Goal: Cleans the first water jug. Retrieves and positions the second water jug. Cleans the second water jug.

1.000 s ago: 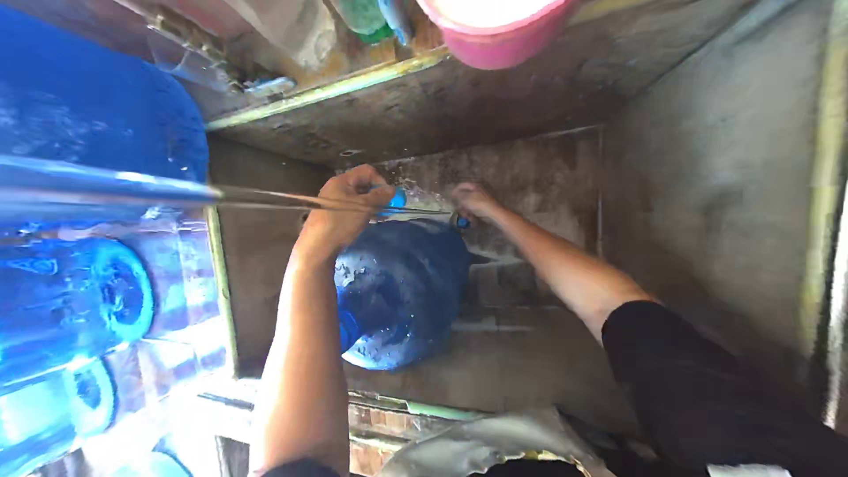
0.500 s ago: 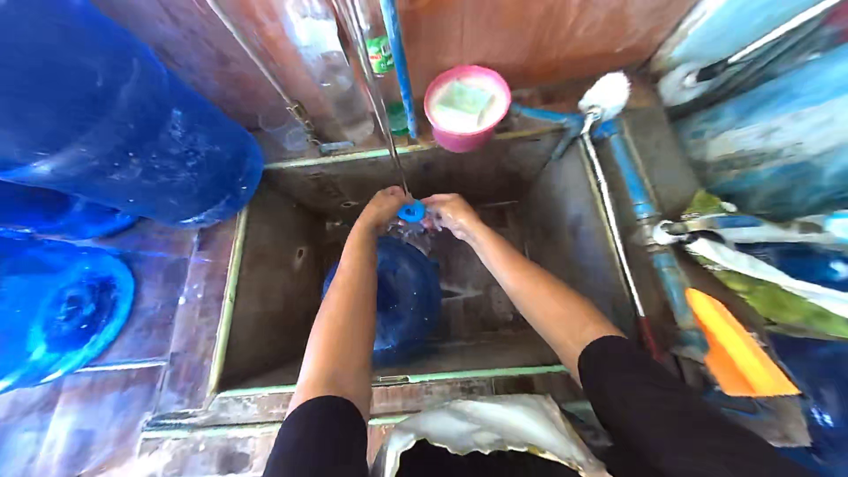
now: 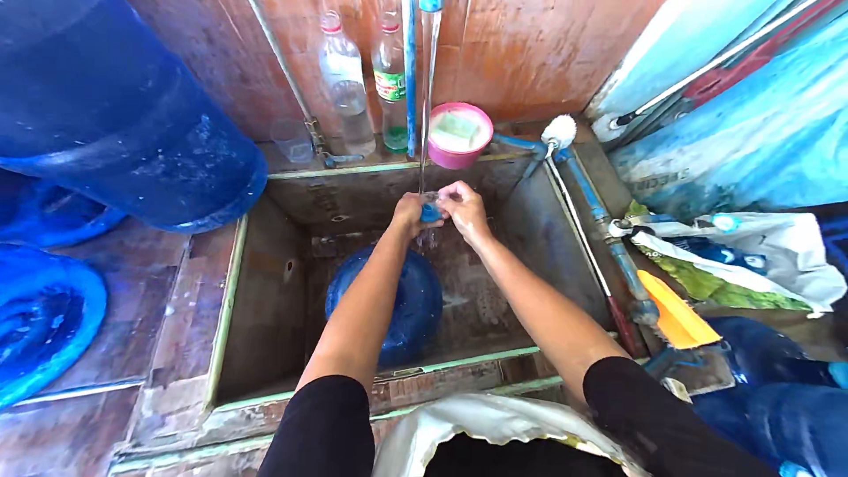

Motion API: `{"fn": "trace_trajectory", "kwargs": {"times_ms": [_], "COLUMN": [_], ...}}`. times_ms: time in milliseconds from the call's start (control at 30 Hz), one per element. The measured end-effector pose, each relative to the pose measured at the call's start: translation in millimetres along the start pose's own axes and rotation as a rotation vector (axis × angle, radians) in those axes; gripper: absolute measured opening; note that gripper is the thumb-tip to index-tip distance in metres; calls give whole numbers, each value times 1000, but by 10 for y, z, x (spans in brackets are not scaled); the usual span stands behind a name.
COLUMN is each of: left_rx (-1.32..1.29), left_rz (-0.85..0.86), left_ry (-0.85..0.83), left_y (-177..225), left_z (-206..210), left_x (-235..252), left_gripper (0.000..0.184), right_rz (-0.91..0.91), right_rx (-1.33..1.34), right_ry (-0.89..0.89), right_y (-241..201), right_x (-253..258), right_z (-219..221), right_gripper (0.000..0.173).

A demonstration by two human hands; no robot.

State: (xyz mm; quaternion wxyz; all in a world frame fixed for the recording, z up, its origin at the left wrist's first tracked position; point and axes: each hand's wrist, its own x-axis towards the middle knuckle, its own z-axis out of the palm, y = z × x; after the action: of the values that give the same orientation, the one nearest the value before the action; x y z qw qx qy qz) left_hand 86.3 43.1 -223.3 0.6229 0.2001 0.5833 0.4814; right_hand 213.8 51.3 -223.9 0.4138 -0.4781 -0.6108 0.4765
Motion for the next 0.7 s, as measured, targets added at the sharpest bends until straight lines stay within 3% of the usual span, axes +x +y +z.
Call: {"fn": "trace_trajectory", "kwargs": {"times_ms": [133,267,433,600,700], "left_rx": [44,-67,-182,-242,-200], "left_rz": [79,39,-49,-163,-107], "left_ry": [-12,-54,-38,50,132], "left_y": [-55,-53,-3,13,32], "left_z": [92,101,37,0,30], "left_x": [81,77,65,75,12], "left_gripper": [28,21,23,23,23], "right_rz": [-200,-445,-520,-687,-802], "right_rx": [-181,-294,-250,-333,-430], "right_ry": [50,56,152,88,56], "right_y": [-11,214,265,334,348], "right_x": [66,13,22,28,-18], "right_z": [-22,88,222,255,284], "right_gripper": [14,13,13,13,14]}}
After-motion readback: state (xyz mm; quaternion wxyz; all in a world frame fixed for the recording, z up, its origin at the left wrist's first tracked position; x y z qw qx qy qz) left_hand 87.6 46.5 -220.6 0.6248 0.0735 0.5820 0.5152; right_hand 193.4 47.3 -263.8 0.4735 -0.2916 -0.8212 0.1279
